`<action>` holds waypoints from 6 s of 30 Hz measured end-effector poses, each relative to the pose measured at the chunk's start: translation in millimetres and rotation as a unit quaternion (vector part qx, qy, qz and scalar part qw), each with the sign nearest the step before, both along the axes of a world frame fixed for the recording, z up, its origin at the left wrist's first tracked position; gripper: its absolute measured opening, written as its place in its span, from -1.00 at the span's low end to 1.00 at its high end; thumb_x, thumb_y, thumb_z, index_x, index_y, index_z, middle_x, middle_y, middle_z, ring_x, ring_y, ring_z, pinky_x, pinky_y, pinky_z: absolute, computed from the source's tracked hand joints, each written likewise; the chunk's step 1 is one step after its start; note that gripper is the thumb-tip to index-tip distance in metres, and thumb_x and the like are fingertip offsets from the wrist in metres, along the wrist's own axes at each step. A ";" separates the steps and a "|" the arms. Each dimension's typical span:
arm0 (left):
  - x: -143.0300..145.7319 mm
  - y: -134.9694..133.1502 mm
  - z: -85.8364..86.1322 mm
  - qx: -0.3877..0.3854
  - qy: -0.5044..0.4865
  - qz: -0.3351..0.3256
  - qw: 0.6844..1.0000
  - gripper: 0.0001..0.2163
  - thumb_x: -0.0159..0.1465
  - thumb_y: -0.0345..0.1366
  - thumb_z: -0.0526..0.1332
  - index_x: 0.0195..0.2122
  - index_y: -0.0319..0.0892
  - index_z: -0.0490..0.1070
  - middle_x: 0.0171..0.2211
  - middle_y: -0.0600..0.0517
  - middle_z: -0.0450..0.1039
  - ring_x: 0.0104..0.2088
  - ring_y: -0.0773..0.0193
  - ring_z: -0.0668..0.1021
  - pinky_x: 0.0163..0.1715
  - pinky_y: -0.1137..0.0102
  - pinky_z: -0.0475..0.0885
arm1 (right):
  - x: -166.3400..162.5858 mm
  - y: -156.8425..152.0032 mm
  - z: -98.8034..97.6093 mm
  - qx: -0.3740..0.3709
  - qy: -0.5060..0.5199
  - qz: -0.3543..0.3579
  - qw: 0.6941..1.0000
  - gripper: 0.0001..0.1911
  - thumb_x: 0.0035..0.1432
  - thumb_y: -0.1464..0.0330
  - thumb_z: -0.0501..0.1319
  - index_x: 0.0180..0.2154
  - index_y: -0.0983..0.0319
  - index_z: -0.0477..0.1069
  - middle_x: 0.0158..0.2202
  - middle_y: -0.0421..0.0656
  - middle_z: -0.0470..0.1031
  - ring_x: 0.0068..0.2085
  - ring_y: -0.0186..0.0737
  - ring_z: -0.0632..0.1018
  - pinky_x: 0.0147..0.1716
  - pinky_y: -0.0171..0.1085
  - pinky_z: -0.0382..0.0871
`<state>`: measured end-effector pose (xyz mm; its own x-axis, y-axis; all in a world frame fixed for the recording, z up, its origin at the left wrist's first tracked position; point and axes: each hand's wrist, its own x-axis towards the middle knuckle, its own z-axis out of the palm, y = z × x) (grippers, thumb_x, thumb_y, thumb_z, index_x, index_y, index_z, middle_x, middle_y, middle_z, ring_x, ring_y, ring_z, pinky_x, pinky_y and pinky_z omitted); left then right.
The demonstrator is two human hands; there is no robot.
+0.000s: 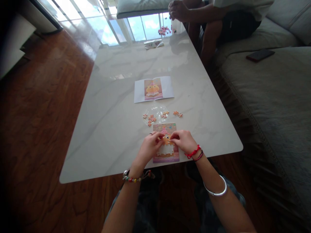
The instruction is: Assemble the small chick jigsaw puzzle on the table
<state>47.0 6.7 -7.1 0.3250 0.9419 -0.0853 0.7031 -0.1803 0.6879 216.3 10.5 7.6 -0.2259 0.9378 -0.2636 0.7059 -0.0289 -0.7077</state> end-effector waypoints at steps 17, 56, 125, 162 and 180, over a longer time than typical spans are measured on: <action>11.8 -4.7 0.3 -0.006 0.065 0.018 0.998 -0.83 0.10 -0.29 0.13 -0.25 -0.13 0.30 -0.29 0.02 0.30 -0.32 0.31 0.40 -0.34 0.45 0.31 | -16.9 -8.2 -9.6 0.093 -0.114 0.022 0.989 -0.89 0.01 0.49 0.09 -0.49 0.27 0.37 -0.44 -0.16 0.39 -0.37 -0.33 0.39 -0.35 -0.38 0.20; 7.4 15.8 14.9 -0.057 0.015 0.048 0.997 -0.82 0.16 -0.26 0.02 -0.37 -0.17 0.38 -0.42 0.02 0.43 -0.41 0.32 0.45 -0.40 0.43 0.31 | 25.2 8.4 5.9 0.141 0.019 0.018 0.990 -0.75 0.10 0.40 0.00 -0.28 0.24 0.44 -0.35 -0.14 0.44 -0.40 -0.36 0.45 -0.38 -0.38 0.32; -5.9 -6.1 4.1 -0.018 -0.029 0.027 0.999 -0.89 0.12 -0.39 0.10 -0.33 -0.17 0.36 -0.38 0.06 0.40 -0.43 0.40 0.43 -0.37 0.47 0.36 | 9.8 5.9 -10.3 -0.005 0.130 0.038 0.991 -0.81 -0.06 0.49 0.12 -0.33 0.26 0.42 -0.36 -0.17 0.51 -0.31 -0.30 0.52 -0.28 -0.32 0.40; 12.5 -8.7 3.7 0.036 0.122 -0.022 0.992 -0.85 0.17 -0.36 0.03 -0.37 -0.10 0.39 -0.32 0.02 0.37 -0.35 0.33 0.42 -0.46 0.49 0.28 | -7.3 -23.6 -12.1 0.354 -0.316 0.263 0.840 -0.71 0.15 0.53 -0.11 -0.42 0.32 0.35 -0.51 -0.09 0.35 -0.48 -0.29 0.36 -0.48 -0.30 0.17; 4.4 -29.3 2.6 0.115 0.075 -0.059 0.989 -0.73 0.19 -0.25 0.06 -0.07 -0.10 0.25 -0.08 -0.03 0.29 -0.07 0.24 0.35 -0.10 0.33 0.29 | 43.7 -36.1 -19.2 0.312 -0.229 -0.008 0.922 -0.71 0.16 0.38 -0.04 -0.16 0.27 0.38 -0.25 -0.05 0.44 -0.22 -0.18 0.41 -0.23 -0.25 0.28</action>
<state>51.4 -22.6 -4.5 0.4342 0.8980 0.0709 0.7590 -0.4072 0.5080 260.0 -25.7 -11.6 -0.2097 0.9416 0.2637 0.9377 0.2701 -0.2188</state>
